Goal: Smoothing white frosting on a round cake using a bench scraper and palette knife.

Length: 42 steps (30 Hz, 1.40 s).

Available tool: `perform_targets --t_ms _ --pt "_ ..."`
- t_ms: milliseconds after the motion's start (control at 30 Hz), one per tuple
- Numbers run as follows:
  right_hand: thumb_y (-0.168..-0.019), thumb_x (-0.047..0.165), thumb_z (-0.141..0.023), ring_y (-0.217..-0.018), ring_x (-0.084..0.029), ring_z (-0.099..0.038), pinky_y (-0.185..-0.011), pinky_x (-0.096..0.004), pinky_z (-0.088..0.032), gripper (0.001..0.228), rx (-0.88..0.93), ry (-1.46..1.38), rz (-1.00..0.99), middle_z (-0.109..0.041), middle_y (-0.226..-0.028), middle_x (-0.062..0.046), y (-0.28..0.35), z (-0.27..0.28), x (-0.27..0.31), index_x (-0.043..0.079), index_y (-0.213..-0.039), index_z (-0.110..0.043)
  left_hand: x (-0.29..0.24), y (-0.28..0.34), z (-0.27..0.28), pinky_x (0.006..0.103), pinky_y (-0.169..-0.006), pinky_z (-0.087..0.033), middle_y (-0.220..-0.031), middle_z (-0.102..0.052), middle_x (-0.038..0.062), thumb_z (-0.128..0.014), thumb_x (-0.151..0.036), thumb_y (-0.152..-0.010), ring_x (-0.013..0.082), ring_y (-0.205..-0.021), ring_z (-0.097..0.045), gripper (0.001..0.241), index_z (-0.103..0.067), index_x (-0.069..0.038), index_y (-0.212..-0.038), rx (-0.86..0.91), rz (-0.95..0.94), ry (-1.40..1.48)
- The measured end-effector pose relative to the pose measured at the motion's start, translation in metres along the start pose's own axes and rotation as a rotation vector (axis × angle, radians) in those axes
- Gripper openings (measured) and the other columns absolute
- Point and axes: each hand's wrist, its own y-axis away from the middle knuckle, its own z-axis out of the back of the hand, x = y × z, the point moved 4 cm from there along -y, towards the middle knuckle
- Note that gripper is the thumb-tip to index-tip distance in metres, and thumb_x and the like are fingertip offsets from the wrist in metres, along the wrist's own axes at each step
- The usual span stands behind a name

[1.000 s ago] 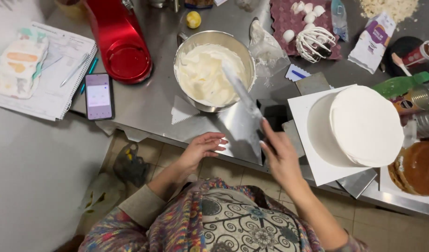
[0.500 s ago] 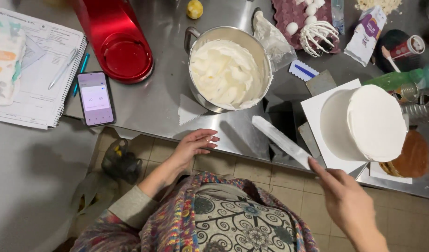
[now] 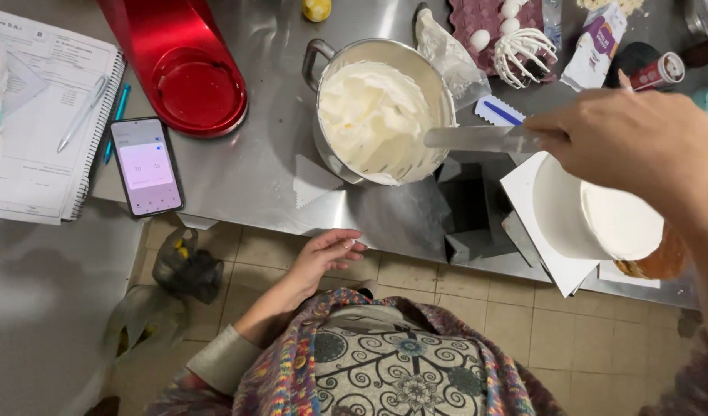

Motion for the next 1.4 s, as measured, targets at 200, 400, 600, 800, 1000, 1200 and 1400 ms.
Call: perform_targets --t_ms 200,400,600,800,1000,1200,1400 --pt "-0.094 0.055 -0.063 -0.090 -0.017 -0.074 -0.079 -0.036 -0.056 0.036 0.374 0.061 0.020 -0.080 -0.102 0.005 -0.052 -0.014 0.002 0.042 -0.124 -0.076 -0.001 0.013 0.015 0.0283 -0.084 -0.051 -0.116 -0.074 0.003 -0.061 -0.025 -0.099 0.0112 -0.101 -0.068 0.034 -0.067 -0.013 -0.131 -0.057 -0.038 0.023" --pt "-0.100 0.042 -0.065 -0.057 -0.019 -0.058 -0.058 -0.030 -0.053 0.036 0.680 -0.254 -0.013 -0.076 -0.088 -0.007 -0.060 -0.037 -0.020 0.028 -0.130 -0.078 -0.003 0.012 0.009 0.0290 -0.085 -0.052 -0.115 -0.074 0.003 -0.059 -0.025 -0.101 0.0116 -0.102 -0.067 0.034 -0.067 -0.012 -0.131 -0.052 -0.043 0.011" --pt "-0.106 0.027 -0.059 -0.059 -0.018 -0.060 -0.053 -0.040 -0.058 0.042 0.641 -0.383 -0.091 -0.074 -0.089 -0.008 -0.006 -0.070 -0.096 0.031 -0.146 -0.070 0.028 -0.028 -0.037 0.0270 -0.083 -0.050 -0.115 -0.075 0.002 -0.060 -0.027 -0.100 0.0119 -0.100 -0.068 0.034 -0.065 -0.012 -0.130 0.205 0.037 -0.084" --pt "-0.095 0.019 -0.074 -0.067 -0.024 -0.069 -0.061 -0.039 -0.058 0.043 0.323 -0.661 -0.215 -0.073 -0.090 -0.016 0.108 -0.165 -0.183 0.004 -0.135 -0.071 0.057 -0.088 -0.145 0.0264 -0.078 -0.050 -0.120 -0.074 0.001 -0.061 -0.033 -0.099 0.0104 -0.103 -0.068 0.042 -0.064 -0.012 -0.135 0.521 0.062 -0.295" --pt "-0.095 0.022 -0.067 -0.072 -0.021 -0.076 -0.055 -0.040 -0.057 0.041 0.155 -1.122 -0.303 -0.077 -0.090 -0.018 0.199 -0.292 -0.261 -0.002 -0.127 -0.061 0.103 -0.150 -0.265 0.0290 -0.076 -0.048 -0.122 -0.072 0.002 -0.069 -0.041 -0.093 0.0104 -0.105 -0.064 0.060 -0.053 -0.012 -0.143 0.579 0.082 -0.410" --pt "-0.098 0.008 -0.060 -0.074 -0.026 -0.073 -0.060 -0.041 -0.056 0.051 0.221 -0.845 -0.304 -0.082 -0.103 -0.011 0.220 -0.244 -0.223 0.010 -0.149 -0.058 0.119 -0.175 -0.293 0.0268 -0.072 -0.052 -0.112 -0.076 0.000 -0.062 -0.045 -0.096 0.0087 -0.096 -0.068 0.048 -0.070 -0.008 -0.124 0.440 0.002 -0.281" --pt "-0.100 0.006 -0.053 -0.101 -0.017 -0.077 -0.077 -0.035 -0.059 0.050 0.241 -0.745 -0.127 -0.078 -0.109 -0.007 0.220 -0.231 -0.202 0.021 -0.148 -0.058 0.096 -0.161 -0.283 0.0245 -0.068 -0.053 -0.097 -0.078 0.000 -0.062 -0.041 -0.100 0.0085 -0.085 -0.070 0.039 -0.077 -0.004 -0.105 0.255 -0.143 -0.273"
